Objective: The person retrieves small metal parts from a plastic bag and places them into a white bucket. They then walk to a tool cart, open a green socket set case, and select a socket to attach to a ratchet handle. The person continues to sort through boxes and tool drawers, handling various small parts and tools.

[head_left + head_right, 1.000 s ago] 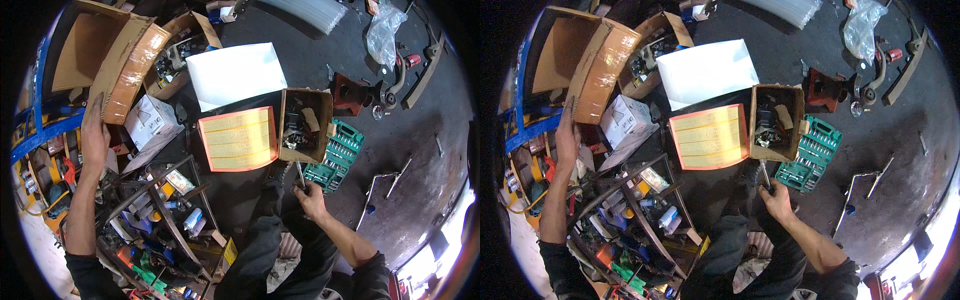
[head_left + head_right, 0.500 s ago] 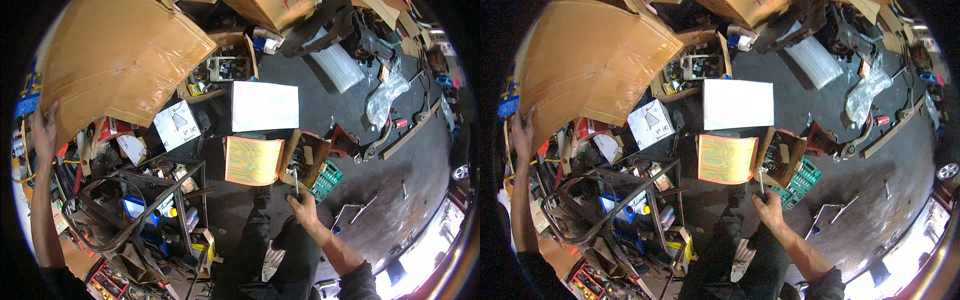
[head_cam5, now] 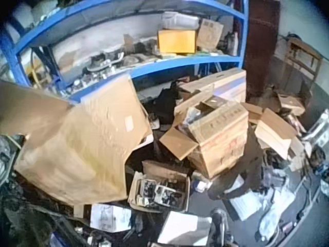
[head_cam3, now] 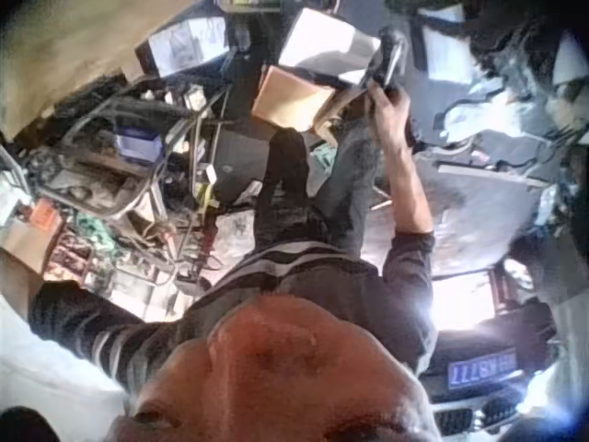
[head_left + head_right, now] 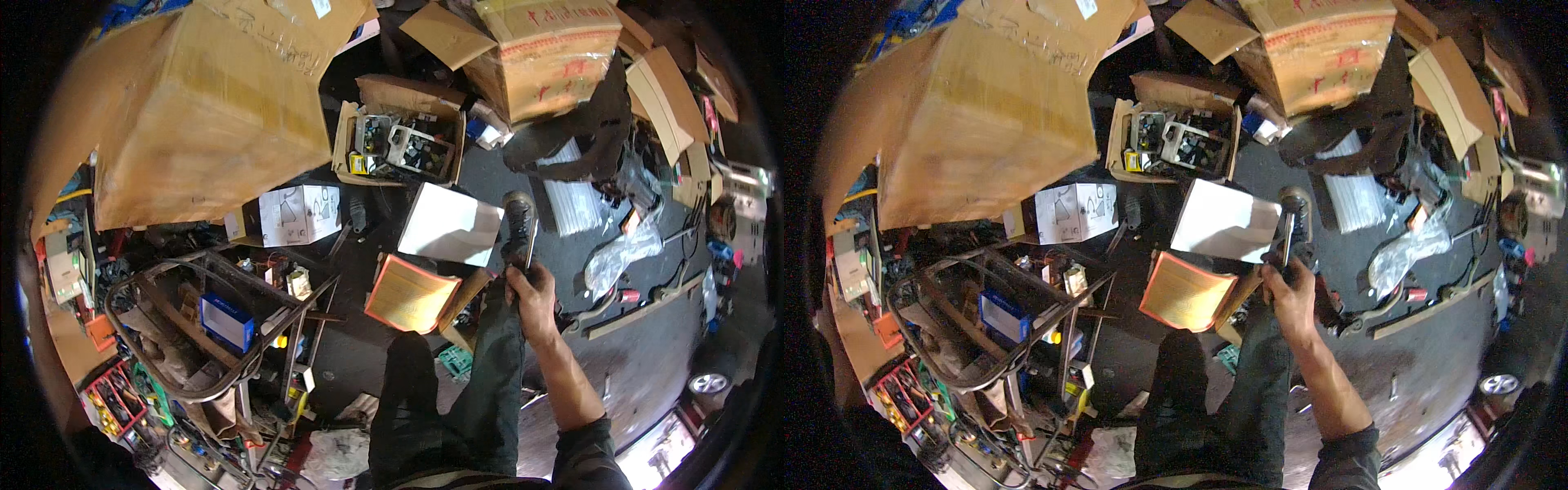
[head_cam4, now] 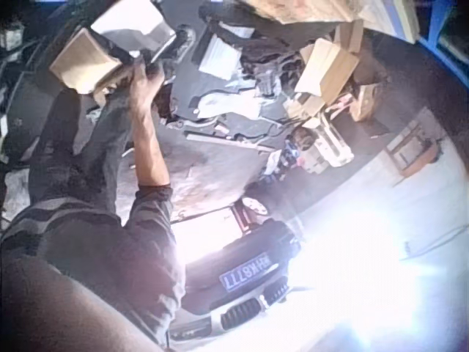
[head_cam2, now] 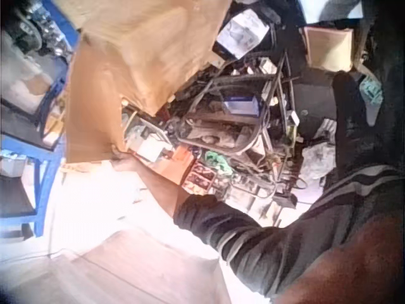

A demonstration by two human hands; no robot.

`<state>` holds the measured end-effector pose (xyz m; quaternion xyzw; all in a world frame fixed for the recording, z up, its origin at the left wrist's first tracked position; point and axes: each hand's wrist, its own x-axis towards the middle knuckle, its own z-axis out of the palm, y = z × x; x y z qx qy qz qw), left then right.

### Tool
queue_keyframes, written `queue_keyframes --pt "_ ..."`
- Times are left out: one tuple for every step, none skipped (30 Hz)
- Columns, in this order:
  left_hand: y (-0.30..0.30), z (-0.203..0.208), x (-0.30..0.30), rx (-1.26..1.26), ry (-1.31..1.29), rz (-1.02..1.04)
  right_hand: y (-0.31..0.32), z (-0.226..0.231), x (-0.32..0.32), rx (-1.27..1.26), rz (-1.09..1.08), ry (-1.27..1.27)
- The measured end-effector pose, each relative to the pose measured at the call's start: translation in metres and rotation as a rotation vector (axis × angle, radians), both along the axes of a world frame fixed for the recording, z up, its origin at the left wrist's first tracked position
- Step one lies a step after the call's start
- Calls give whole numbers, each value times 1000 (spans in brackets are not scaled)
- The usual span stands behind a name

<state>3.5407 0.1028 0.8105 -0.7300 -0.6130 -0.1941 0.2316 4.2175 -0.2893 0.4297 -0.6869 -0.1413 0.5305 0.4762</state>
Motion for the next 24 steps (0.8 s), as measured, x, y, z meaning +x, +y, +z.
queue_keyframes --pt "-24 -20 -21 -53 -56 108 9 -11 8 -83 -18 10" --pt "-51 -41 -38 -107 -113 212 17 -24 15 -141 -4 17" --pt "-76 -64 -49 -160 -165 315 27 -39 22 -211 11 18" --pt "-104 -84 -57 -208 -221 407 39 -57 30 -232 42 59" --pt "-134 -104 -60 -255 -276 515 49 -75 33 -190 21 86" --pt "-154 -121 -58 -296 -327 601 63 -95 46 -188 112 113" --pt "-164 -135 -54 -340 -369 658 65 -104 54 -249 179 126" --pt "-177 -146 -48 -368 -416 710 71 -107 63 -240 239 127" --pt "-193 -154 -39 -378 -471 771 87 -118 74 -279 333 71" --pt "-201 -159 -25 -397 -522 815 104 -124 91 -253 374 215" --pt "-212 -165 -15 -414 -577 848 118 -128 106 -232 564 62" --pt "-219 -169 -3 -434 -640 876 129 -129 116 -184 585 71" --pt "-224 -177 11 -447 -660 825 141 -130 125 -63 592 63" --pt "-230 -186 28 -465 -827 894 151 -130 133 -91 615 81" --pt "-237 -199 49 -481 -942 904 158 -127 142 -163 680 97" --pt "-244 -213 76 -489 -1035 909 166 -126 150 -217 744 108" --pt "-250 -231 110 -548 -1078 885 173 -127 155 -265 802 116" --pt "-257 -251 151 -646 -1199 888 177 -127 155 -259 833 83" --pt "-262 -272 197 -790 -1246 912 181 -127 153 -253 796 105" --pt "-265 -294 249 -1078 -925 843 183 -126 149 -248 759 124" --pt "-268 -324 305 -1090 -1084 721 185 -127 143 -242 725 141" --pt "-271 -355 366 -1091 -1344 698 186 -126 136 -160 715 190" --pt "-272 -386 431 -1106 -1475 643 188 -126 130 -209 736 226" --pt "-264 -409 482 -1152 -1667 598 190 -125 123 -246 760 280"
